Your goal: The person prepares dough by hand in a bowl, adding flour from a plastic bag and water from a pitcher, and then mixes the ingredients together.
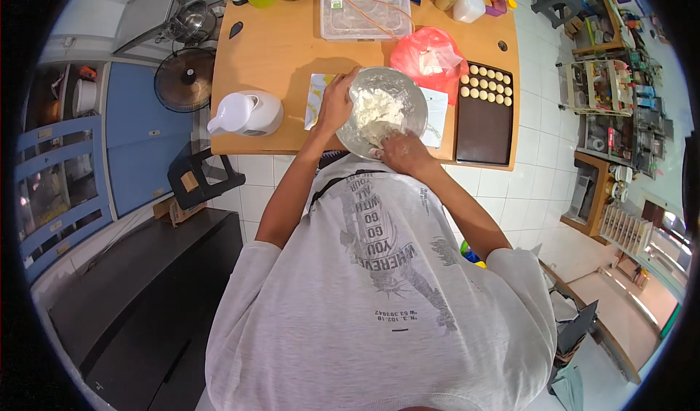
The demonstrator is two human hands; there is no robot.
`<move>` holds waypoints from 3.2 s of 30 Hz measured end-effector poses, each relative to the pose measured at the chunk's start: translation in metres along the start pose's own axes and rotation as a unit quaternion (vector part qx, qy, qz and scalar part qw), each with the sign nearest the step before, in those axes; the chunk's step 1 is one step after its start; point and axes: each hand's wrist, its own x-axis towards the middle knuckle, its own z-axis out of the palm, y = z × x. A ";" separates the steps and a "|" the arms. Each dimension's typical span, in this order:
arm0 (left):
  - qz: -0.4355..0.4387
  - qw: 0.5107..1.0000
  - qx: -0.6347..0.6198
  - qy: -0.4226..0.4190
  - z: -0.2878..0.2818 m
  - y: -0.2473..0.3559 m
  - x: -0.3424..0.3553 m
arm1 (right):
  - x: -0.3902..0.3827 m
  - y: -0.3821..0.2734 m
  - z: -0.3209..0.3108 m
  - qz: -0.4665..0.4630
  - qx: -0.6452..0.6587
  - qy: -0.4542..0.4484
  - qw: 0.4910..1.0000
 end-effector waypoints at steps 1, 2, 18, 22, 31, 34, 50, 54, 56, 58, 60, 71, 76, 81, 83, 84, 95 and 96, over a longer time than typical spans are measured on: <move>0.001 1.000 0.002 0.005 0.000 0.001 -0.001 | 0.001 -0.002 -0.002 -0.007 0.023 -0.011 1.000; 0.001 1.000 0.004 0.009 0.000 0.001 -0.002 | 0.001 -0.003 -0.004 -0.014 0.046 -0.022 0.999; -0.001 1.000 -0.008 0.009 0.000 -0.004 -0.002 | 0.013 -0.032 -0.025 0.092 0.053 -0.094 0.990; -0.004 1.000 -0.005 -0.013 -0.001 0.001 0.002 | 0.017 -0.032 -0.003 0.037 0.113 0.034 0.992; -0.001 0.999 -0.040 -0.027 -0.005 -0.008 0.004 | 0.004 -0.022 -0.030 0.171 0.083 0.150 0.970; -0.009 0.999 -0.036 -0.024 0.000 -0.001 0.001 | 0.019 -0.028 0.034 0.207 0.074 0.146 0.964; -0.006 0.997 -0.066 -0.043 0.008 -0.004 -0.007 | 0.047 -0.056 0.071 0.250 0.246 0.247 0.903; 0.005 0.997 -0.070 -0.019 0.005 -0.004 -0.011 | 0.052 -0.045 0.033 0.233 0.377 0.232 0.866; -0.013 0.997 -0.073 -0.024 0.004 -0.008 -0.010 | 0.045 -0.040 0.022 0.221 0.316 0.291 0.875; 0.003 0.998 -0.060 -0.016 0.004 -0.008 -0.010 | 0.040 -0.041 0.010 0.258 0.286 0.329 0.862; 0.019 0.998 -0.061 -0.024 0.006 0.001 -0.006 | 0.061 -0.030 0.055 0.206 0.130 0.401 0.883; 0.019 0.992 -0.105 -0.072 0.000 -0.010 0.008 | 0.052 -0.039 0.012 0.218 0.069 0.280 0.932; 0.022 0.993 -0.071 -0.092 -0.005 -0.009 0.015 | 0.030 -0.047 0.020 0.195 0.078 0.206 0.956; 0.033 0.995 -0.069 -0.069 -0.004 -0.010 0.013 | -0.002 -0.048 0.015 0.225 0.028 0.154 0.962; 0.043 0.995 -0.073 -0.061 0.003 -0.009 0.013 | 0.009 -0.052 0.061 0.204 0.058 0.142 0.967; 0.038 0.994 -0.073 -0.068 0.003 -0.005 0.014 | 0.018 -0.055 0.078 0.193 0.073 0.136 0.969; 0.029 0.994 -0.072 -0.077 0.000 -0.011 0.013 | 0.056 -0.040 0.029 0.086 0.128 0.236 0.959; 0.033 0.994 -0.072 -0.080 0.000 -0.009 0.015 | 0.058 -0.039 0.044 0.066 0.106 0.255 0.959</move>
